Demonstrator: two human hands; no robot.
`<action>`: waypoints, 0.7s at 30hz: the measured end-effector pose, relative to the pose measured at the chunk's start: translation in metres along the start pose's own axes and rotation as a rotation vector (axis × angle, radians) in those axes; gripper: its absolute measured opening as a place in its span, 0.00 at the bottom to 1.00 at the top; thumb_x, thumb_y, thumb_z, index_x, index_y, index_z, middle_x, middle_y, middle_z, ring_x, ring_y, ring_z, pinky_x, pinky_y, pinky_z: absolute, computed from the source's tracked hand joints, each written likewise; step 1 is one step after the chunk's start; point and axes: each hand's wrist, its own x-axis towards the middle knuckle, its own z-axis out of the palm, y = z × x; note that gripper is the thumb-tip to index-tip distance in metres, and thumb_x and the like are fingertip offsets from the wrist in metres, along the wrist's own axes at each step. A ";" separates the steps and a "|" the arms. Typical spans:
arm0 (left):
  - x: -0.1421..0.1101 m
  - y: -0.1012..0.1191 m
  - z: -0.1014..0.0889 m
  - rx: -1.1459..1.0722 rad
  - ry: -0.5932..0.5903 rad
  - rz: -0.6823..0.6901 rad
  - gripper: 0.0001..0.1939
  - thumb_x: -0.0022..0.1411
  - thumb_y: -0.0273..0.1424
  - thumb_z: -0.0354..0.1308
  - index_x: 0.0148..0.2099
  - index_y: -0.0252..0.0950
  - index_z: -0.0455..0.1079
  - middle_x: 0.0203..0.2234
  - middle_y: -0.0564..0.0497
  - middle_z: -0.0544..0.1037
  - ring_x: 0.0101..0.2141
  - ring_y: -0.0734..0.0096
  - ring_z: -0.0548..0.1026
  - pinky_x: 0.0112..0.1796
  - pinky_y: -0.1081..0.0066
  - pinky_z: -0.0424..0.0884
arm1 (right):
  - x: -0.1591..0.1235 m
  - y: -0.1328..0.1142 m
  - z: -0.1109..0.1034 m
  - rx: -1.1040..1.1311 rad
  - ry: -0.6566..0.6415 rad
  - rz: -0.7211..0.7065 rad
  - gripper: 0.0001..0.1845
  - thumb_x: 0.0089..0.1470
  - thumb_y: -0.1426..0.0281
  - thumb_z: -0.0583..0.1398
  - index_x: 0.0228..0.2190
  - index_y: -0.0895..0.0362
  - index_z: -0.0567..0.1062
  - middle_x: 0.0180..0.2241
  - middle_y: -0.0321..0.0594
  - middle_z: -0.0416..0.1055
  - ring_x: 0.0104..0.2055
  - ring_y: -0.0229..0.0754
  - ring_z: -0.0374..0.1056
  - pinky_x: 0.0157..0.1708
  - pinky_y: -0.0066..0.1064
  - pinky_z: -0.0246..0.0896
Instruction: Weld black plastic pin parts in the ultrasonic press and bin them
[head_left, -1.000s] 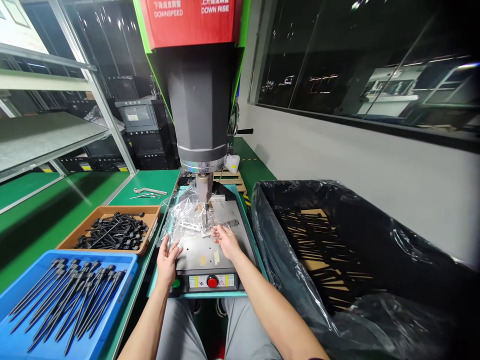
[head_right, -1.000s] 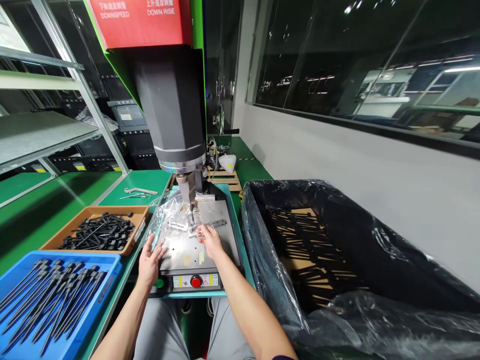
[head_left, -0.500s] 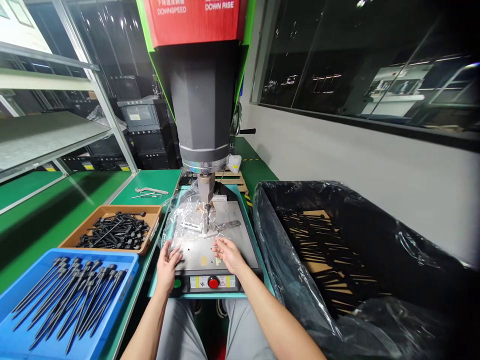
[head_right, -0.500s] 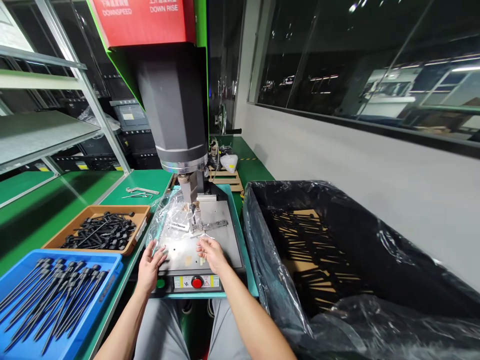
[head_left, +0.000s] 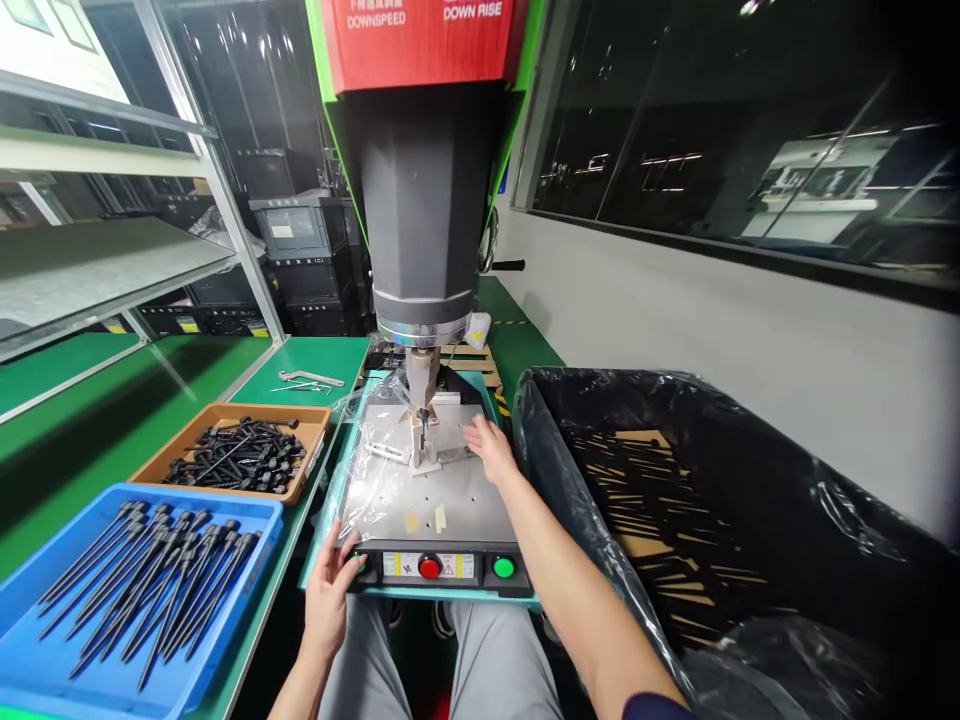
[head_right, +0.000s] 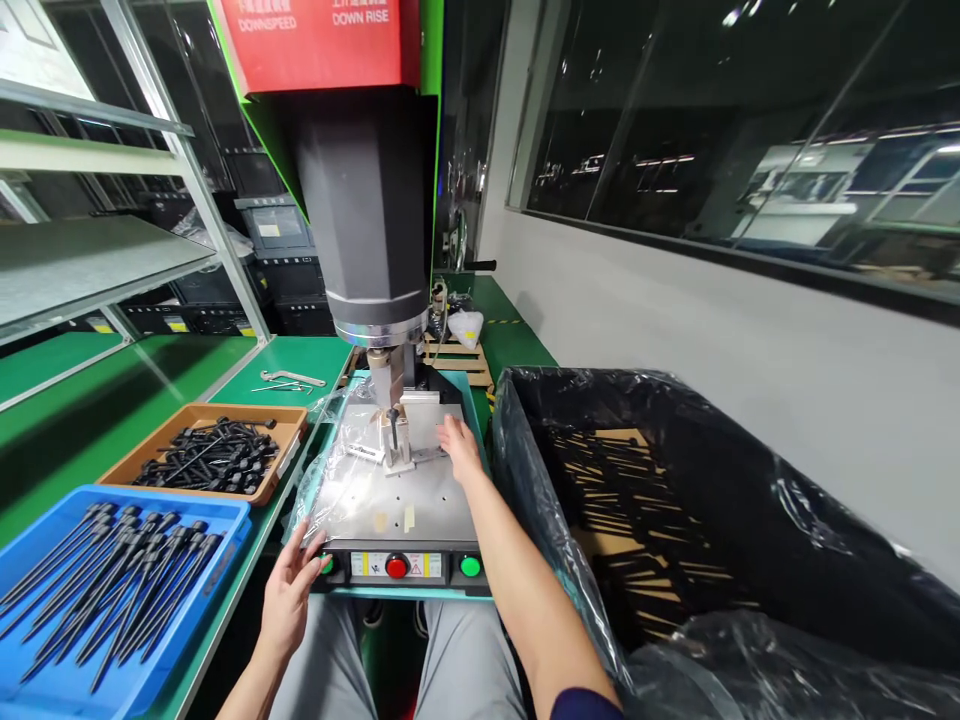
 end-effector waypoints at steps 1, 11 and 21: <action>-0.002 -0.003 -0.002 -0.007 0.002 0.004 0.33 0.52 0.36 0.68 0.60 0.51 0.65 0.65 0.49 0.59 0.59 0.48 0.65 0.51 0.58 0.72 | 0.007 -0.006 0.009 -0.038 -0.046 0.048 0.23 0.49 0.49 0.64 0.37 0.54 0.75 0.35 0.48 0.78 0.40 0.49 0.74 0.44 0.41 0.63; -0.008 -0.008 -0.007 0.032 -0.059 -0.008 0.33 0.54 0.35 0.66 0.62 0.51 0.63 0.66 0.50 0.56 0.58 0.48 0.66 0.52 0.59 0.71 | 0.043 -0.050 0.067 -0.105 -0.267 0.134 0.14 0.42 0.66 0.70 0.32 0.58 0.76 0.25 0.43 0.77 0.19 0.37 0.65 0.17 0.25 0.51; -0.006 -0.014 0.004 0.017 -0.018 0.058 0.38 0.55 0.38 0.66 0.65 0.57 0.55 0.69 0.55 0.46 0.58 0.50 0.65 0.48 0.64 0.74 | 0.036 -0.017 0.058 -0.002 -0.123 -0.114 0.14 0.34 0.72 0.68 0.29 0.57 0.77 0.24 0.35 0.74 0.17 0.29 0.55 0.13 0.21 0.38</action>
